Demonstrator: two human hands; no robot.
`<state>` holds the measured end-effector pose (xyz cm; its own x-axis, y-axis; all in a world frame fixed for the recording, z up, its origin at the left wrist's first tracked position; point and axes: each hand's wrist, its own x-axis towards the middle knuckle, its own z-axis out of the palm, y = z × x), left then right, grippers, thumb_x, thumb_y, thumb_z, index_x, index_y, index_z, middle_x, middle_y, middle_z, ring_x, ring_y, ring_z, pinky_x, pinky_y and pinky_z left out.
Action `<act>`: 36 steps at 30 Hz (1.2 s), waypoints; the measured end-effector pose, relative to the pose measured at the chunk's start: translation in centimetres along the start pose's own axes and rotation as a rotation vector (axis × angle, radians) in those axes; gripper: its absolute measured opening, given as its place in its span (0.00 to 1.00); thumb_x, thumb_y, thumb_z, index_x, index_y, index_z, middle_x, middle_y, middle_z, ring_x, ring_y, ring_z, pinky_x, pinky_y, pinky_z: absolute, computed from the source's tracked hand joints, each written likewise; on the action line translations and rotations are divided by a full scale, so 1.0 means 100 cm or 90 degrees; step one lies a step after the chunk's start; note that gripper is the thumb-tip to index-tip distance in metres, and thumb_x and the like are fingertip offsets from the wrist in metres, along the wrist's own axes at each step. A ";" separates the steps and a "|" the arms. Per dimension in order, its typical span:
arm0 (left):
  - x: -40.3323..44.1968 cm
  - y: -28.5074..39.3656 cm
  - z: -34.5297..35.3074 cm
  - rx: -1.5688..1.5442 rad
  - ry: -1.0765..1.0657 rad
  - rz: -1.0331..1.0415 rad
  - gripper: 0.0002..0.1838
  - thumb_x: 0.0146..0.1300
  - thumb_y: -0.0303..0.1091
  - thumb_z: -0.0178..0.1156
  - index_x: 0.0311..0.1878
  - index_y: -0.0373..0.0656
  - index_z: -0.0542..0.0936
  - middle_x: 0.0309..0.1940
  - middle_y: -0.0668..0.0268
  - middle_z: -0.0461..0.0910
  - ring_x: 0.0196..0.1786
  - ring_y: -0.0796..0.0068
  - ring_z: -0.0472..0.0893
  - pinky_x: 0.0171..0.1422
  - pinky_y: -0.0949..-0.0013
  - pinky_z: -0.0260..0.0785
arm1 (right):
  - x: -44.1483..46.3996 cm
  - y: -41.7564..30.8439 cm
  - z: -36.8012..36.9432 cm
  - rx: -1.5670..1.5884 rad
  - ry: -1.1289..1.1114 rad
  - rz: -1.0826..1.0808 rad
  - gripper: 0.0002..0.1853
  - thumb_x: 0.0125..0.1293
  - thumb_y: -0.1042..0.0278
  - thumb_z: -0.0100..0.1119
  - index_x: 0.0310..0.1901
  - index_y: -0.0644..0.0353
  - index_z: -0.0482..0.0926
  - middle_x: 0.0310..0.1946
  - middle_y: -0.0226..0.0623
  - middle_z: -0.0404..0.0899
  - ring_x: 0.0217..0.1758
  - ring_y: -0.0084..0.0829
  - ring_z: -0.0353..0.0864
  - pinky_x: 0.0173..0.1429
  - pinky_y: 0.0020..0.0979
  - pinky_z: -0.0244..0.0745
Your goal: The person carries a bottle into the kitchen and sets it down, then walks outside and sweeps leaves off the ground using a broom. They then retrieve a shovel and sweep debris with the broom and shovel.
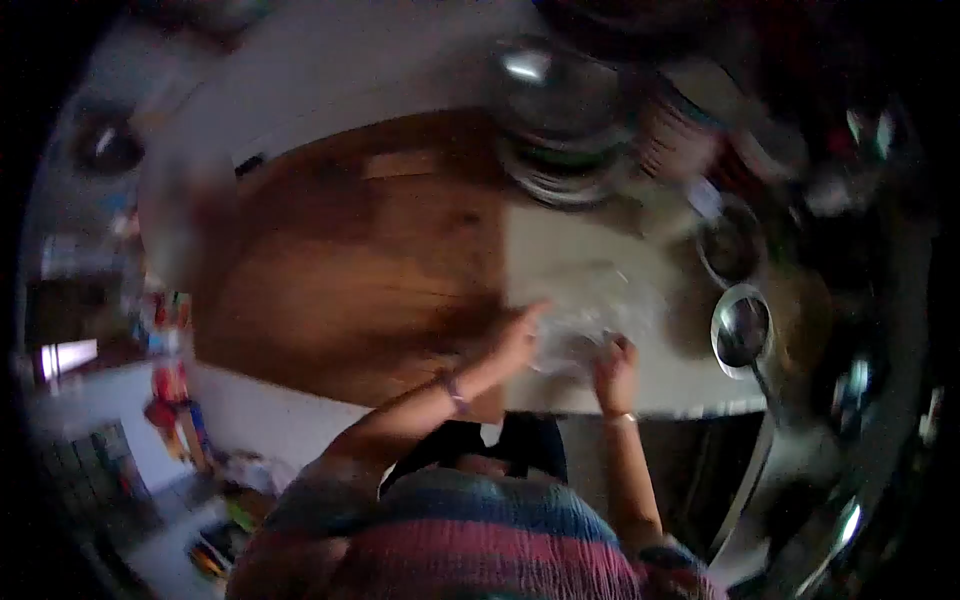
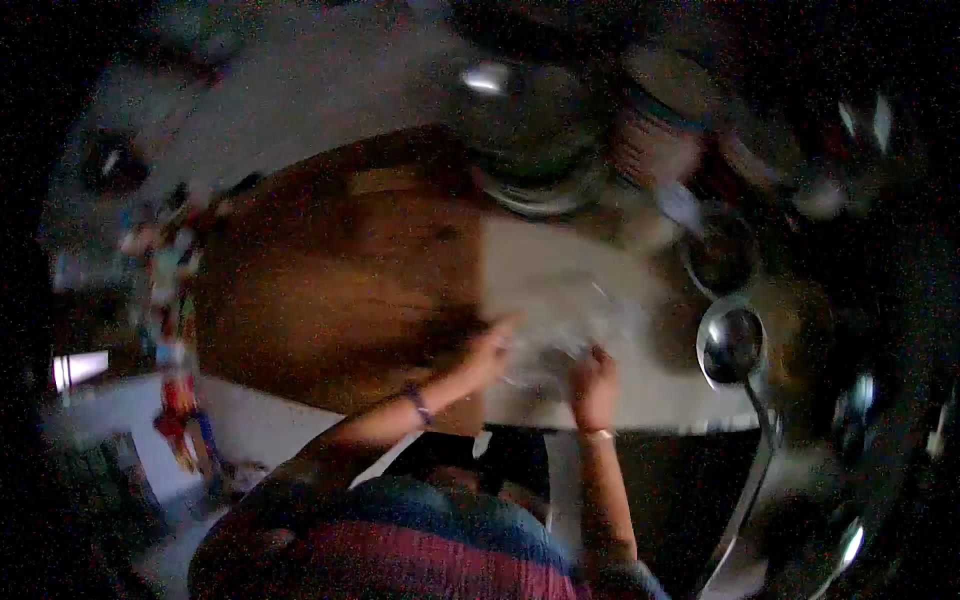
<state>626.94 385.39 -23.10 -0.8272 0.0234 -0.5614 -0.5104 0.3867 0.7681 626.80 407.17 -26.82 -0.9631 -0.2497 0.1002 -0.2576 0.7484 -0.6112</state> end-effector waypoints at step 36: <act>-0.619 -0.543 -0.602 -0.507 0.789 -0.017 0.14 0.60 0.32 0.56 0.49 0.39 0.72 0.34 0.61 0.77 0.39 0.74 0.77 0.45 0.68 0.71 | 0.031 -0.946 0.534 0.374 -0.148 -0.709 0.23 0.61 0.71 0.53 0.58 0.65 0.64 0.56 0.43 0.65 0.59 0.39 0.64 0.62 0.37 0.60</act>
<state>691.71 307.43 -11.55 -0.2750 -0.9206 -0.2772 -0.1815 -0.2334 0.9553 652.34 302.79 -10.65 -0.1989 -0.7093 0.6763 -0.7826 -0.3004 -0.5453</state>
